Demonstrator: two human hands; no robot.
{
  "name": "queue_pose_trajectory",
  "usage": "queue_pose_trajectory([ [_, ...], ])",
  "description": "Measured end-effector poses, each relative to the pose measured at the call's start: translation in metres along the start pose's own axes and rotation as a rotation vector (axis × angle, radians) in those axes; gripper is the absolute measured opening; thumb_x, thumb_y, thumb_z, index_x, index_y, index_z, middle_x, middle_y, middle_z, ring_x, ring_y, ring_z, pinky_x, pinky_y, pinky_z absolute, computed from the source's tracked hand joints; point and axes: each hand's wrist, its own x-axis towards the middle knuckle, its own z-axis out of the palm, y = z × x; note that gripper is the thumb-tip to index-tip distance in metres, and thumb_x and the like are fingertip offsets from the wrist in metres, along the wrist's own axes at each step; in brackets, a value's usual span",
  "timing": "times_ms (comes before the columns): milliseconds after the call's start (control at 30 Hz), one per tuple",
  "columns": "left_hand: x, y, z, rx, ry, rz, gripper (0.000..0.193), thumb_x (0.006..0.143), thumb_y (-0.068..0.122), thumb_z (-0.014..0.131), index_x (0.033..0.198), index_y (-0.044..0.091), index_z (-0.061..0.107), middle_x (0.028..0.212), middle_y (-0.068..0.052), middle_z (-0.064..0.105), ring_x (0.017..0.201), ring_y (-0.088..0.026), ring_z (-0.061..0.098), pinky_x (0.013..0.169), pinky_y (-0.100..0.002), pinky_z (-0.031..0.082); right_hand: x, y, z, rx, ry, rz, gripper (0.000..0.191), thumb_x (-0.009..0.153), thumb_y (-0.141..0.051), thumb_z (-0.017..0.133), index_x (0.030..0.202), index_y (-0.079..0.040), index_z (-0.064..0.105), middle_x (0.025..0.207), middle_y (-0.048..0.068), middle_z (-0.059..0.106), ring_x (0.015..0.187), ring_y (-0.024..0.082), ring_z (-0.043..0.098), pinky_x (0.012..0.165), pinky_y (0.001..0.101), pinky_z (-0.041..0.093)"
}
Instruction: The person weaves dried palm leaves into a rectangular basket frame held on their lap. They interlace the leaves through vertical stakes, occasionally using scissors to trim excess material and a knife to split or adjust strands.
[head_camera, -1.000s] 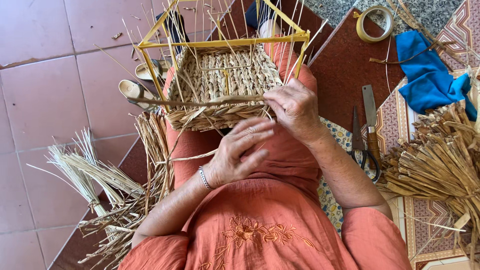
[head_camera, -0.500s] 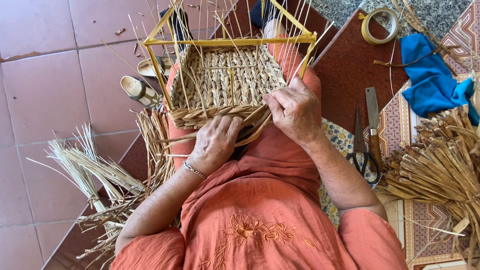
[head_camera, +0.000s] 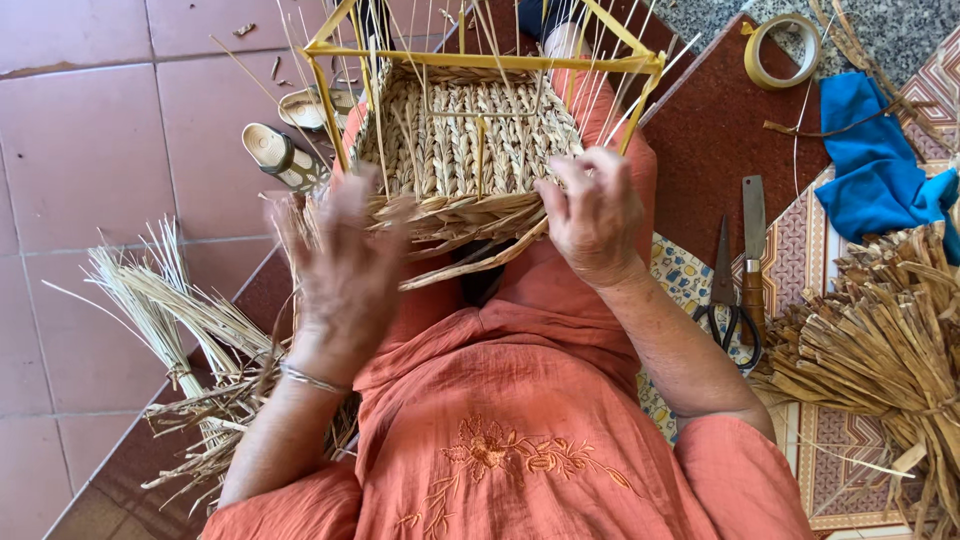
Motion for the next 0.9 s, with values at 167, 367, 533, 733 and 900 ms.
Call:
queue_pose_trajectory([
  [167,0.008,0.069,0.02,-0.574,-0.124,0.176,0.056,0.081,0.028,0.075,0.126,0.002,0.054,0.117,-0.017,0.054,0.109,-0.032,0.051,0.092,-0.048,0.043,0.004,-0.002,0.003,0.202,-0.175,-0.003,0.021,0.093,0.006,0.074,0.107,-0.007,0.068,0.104,0.008,0.065,0.083,0.022,0.072,0.07,0.0336,0.06],
  [367,0.016,0.084,0.069,-0.466,-0.031,-0.029,0.023,0.093,0.017,0.064,0.113,0.009,0.057,0.097,-0.009,0.052,0.095,-0.027,0.052,0.081,-0.043,0.044,0.019,0.002,-0.022,0.46,-0.305,0.097,0.024,0.096,0.008,0.069,0.116,-0.005,0.068,0.112,0.011,0.073,0.101,0.028,0.076,0.086,0.0351,0.063],
  [533,0.019,0.073,0.07,-0.414,-0.015,0.032,0.014,0.09,0.016,0.063,0.1,0.008,0.057,0.098,-0.01,0.055,0.098,-0.027,0.054,0.082,-0.043,0.046,0.038,0.005,-0.043,0.611,-0.48,0.101,0.031,0.088,0.007,0.07,0.118,-0.002,0.07,0.113,0.015,0.074,0.104,0.029,0.074,0.09,0.0357,0.061],
  [733,0.042,0.055,0.039,-0.464,-0.076,0.065,0.016,0.092,0.013,0.065,0.106,0.006,0.061,0.106,-0.012,0.058,0.105,-0.03,0.055,0.091,-0.048,0.044,0.037,-0.002,-0.037,0.517,-0.424,-0.016,0.03,0.082,-0.004,0.08,0.111,-0.003,0.073,0.106,0.013,0.075,0.1,0.029,0.071,0.089,0.0398,0.057],
  [900,0.049,0.052,0.021,-0.247,0.42,-0.001,0.022,0.087,0.015,0.069,0.105,0.011,0.058,0.123,-0.012,0.061,0.115,-0.027,0.055,0.102,-0.056,0.037,0.027,-0.001,-0.023,0.5,-0.383,0.143,0.015,0.092,-0.01,0.081,0.104,-0.005,0.072,0.092,0.008,0.074,0.085,0.024,0.071,0.075,0.0359,0.058],
])
